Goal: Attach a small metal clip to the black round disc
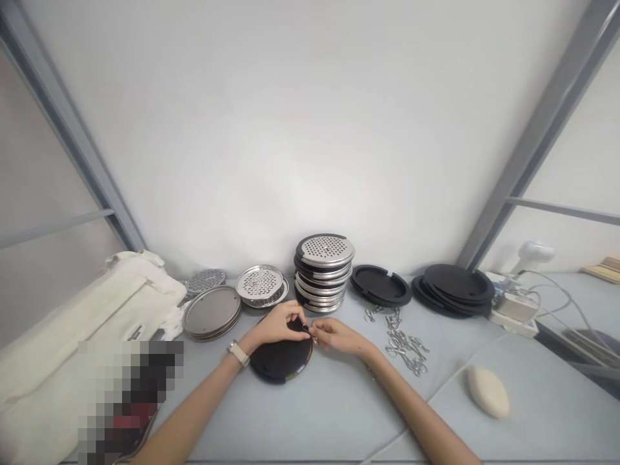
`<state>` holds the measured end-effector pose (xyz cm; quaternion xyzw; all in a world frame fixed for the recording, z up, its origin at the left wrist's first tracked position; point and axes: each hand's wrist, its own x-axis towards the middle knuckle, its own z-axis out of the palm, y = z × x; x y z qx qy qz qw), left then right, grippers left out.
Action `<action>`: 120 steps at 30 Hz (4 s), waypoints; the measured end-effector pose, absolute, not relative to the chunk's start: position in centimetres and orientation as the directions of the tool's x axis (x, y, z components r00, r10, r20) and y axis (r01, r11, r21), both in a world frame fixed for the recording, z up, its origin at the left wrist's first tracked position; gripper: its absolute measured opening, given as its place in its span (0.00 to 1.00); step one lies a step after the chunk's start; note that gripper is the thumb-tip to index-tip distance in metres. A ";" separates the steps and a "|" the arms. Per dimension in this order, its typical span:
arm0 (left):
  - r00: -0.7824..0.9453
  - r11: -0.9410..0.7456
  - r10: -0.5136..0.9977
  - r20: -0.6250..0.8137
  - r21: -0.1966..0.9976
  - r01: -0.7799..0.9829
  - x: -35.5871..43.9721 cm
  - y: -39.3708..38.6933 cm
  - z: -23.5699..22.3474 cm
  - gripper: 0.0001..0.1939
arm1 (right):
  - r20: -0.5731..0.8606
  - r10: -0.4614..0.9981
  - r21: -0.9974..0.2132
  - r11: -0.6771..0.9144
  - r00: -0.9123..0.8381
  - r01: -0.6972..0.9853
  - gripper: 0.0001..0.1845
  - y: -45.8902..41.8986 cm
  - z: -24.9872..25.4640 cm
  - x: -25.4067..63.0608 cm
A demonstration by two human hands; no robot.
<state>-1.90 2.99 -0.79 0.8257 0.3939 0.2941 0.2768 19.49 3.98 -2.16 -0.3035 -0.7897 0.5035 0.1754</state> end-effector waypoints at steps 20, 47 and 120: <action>0.525 -0.517 0.811 0.256 0.734 0.441 -1.7 2.6 -0.4 0.17 | -0.012 0.678 -0.903 0.308 -0.735 0.300 0.26 4.0 -1.8 19.2; 0.555 -0.502 0.804 0.212 0.741 0.446 -1.7 2.2 0.1 0.12 | -0.094 0.607 -0.914 0.261 -0.789 0.310 0.26 4.0 -1.7 19.8; 0.626 -0.414 0.771 0.120 0.841 0.348 -2.0 2.9 0.2 0.13 | -0.112 0.605 -0.911 0.255 -0.788 0.324 0.21 3.4 -0.9 19.6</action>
